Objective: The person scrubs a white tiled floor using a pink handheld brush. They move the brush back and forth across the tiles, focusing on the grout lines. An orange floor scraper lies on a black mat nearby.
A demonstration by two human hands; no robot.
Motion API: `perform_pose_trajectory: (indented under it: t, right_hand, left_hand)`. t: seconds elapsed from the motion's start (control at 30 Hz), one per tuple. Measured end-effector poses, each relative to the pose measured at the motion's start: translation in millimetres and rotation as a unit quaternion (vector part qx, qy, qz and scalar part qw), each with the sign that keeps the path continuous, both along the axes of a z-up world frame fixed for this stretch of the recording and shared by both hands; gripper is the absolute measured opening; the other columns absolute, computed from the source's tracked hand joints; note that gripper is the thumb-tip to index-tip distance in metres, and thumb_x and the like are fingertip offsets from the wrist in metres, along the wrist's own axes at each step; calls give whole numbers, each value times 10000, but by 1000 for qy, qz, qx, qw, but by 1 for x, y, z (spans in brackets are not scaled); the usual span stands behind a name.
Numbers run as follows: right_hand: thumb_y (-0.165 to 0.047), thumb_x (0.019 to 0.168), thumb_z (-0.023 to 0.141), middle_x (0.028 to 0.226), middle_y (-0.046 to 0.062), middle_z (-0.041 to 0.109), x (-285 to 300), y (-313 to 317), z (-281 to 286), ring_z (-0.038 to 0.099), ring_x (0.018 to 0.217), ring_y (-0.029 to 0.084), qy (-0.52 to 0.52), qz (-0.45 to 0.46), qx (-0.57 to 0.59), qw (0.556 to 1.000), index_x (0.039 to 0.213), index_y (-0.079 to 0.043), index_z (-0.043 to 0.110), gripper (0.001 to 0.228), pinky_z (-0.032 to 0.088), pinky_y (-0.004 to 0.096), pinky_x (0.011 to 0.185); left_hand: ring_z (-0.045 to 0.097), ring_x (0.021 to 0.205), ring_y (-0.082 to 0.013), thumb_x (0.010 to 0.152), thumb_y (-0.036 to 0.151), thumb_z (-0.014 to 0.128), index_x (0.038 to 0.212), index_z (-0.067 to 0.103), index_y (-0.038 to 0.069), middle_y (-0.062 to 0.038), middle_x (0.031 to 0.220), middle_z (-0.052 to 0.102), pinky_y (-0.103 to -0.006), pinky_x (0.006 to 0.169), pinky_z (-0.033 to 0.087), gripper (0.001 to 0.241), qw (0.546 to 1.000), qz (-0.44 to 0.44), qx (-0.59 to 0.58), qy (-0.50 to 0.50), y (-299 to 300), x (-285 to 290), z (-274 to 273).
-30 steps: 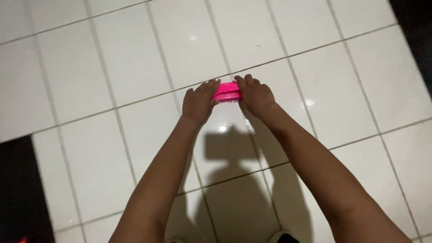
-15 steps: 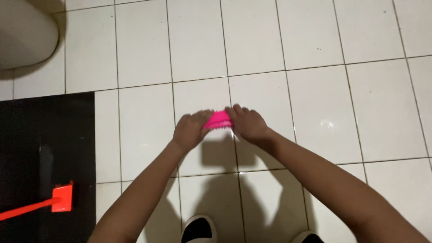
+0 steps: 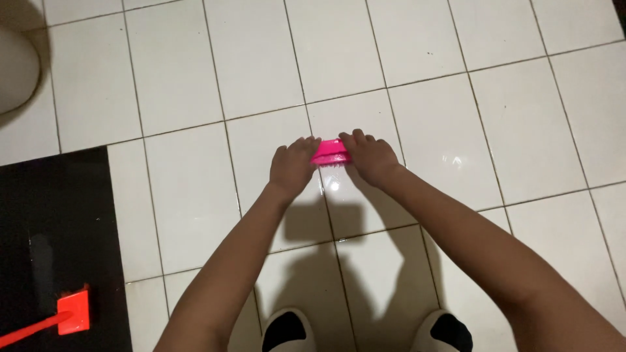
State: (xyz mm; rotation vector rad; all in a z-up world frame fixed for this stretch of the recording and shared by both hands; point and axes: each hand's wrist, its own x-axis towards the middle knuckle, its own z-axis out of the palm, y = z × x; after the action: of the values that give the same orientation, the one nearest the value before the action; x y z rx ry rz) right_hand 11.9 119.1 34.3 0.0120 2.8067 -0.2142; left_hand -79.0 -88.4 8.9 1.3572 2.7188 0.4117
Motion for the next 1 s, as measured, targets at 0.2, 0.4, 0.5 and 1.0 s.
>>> perform_pose_trajectory:
  t: [0.2, 0.4, 0.5, 1.0]
  right_hand:
    - [-275, 973, 622, 1369, 184, 504, 59, -7, 11, 655, 1096, 360, -33, 22, -61, 997, 1464, -96, 374, 578, 555, 477, 887]
    - [-251, 973, 598, 1413, 205, 475, 75, -7, -7, 649, 1086, 371, -27, 4, -66, 997, 1481, -105, 364, 579, 547, 492, 883]
    - [-256, 950, 612, 1396, 194, 479, 48, 7, 11, 622, 1151, 363, -39, -25, -37, 998, 1491, -123, 354, 614, 544, 496, 884]
    - [-255, 952, 608, 1375, 199, 517, 109, 13, 8, 692, 1005, 364, 5, -48, -76, 996, 1449, -116, 411, 552, 589, 483, 787]
  left_hand:
    - [646, 1163, -246, 973, 355, 664, 1369, 602, 102, -62, 1302, 682, -443, 829, 511, 474, 990, -116, 34, -79, -27, 37, 13]
    - [610, 1237, -301, 942, 421, 645, 1358, 601, 129, -73, 1348, 656, -508, 878, 498, 510, 993, -112, 18, 7, -27, 46, -5]
    - [570, 1324, -287, 940, 377, 643, 1425, 552, 149, -72, 1413, 623, -524, 933, 480, 543, 995, -63, -12, -71, -1, 30, 6]
    - [520, 1368, -289, 992, 368, 623, 1445, 518, 146, -83, 1471, 579, -569, 1058, 428, 515, 991, -123, -16, -45, 3, 68, -10]
